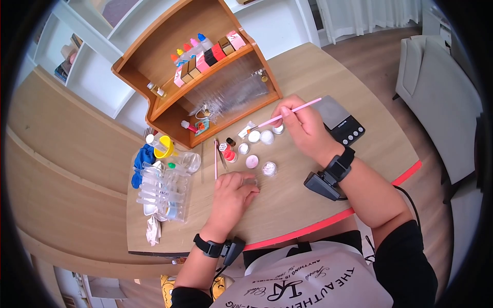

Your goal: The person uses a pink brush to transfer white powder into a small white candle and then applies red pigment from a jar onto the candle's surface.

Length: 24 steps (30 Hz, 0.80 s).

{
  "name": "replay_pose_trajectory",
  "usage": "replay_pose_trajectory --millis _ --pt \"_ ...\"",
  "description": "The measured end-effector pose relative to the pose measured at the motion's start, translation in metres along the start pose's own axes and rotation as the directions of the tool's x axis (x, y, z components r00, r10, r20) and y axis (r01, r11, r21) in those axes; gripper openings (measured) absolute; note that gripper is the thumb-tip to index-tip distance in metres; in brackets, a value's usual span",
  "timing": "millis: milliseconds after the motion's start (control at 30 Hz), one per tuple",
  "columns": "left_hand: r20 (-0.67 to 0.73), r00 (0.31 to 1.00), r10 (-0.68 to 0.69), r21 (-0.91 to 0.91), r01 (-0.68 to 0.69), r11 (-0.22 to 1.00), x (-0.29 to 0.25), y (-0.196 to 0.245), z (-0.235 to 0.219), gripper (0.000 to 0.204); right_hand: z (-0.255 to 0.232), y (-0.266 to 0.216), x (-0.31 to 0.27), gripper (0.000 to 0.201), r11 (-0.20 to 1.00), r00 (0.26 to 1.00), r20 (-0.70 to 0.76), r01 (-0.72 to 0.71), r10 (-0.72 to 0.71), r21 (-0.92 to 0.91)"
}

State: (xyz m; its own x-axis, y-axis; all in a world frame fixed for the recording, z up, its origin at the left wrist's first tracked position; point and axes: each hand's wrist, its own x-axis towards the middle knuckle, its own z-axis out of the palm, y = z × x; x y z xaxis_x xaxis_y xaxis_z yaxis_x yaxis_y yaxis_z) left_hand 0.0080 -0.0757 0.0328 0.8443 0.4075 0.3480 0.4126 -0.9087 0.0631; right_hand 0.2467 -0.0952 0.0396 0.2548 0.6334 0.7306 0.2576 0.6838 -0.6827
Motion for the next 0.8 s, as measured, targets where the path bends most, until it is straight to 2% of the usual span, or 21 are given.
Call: replay_pose_trajectory --millis 300,667,733,800 --pt "0.004 1.000 -0.020 0.027 0.020 0.999 0.001 0.003 0.000 0.014 -0.001 -0.002 -0.001 0.016 1.000 1.000 0.021 -0.020 0.019 0.024" --pt "0.000 1.000 -0.015 0.016 0.015 1.000 -0.001 0.000 0.002 0.014 -0.001 -0.001 -0.001 0.016 0.999 1.000 0.021 0.016 -0.016 -0.031" --pt "-0.020 0.999 -0.027 -0.042 0.027 0.999 0.000 -0.001 0.000 0.014 -0.001 0.000 -0.001 0.016 0.999 1.000 0.017 0.021 -0.020 -0.035" --pt "-0.058 0.997 -0.047 -0.001 0.047 0.999 0.003 -0.009 -0.005 0.014 0.000 0.001 -0.001 0.016 0.999 1.000 0.014 0.023 -0.022 -0.041"
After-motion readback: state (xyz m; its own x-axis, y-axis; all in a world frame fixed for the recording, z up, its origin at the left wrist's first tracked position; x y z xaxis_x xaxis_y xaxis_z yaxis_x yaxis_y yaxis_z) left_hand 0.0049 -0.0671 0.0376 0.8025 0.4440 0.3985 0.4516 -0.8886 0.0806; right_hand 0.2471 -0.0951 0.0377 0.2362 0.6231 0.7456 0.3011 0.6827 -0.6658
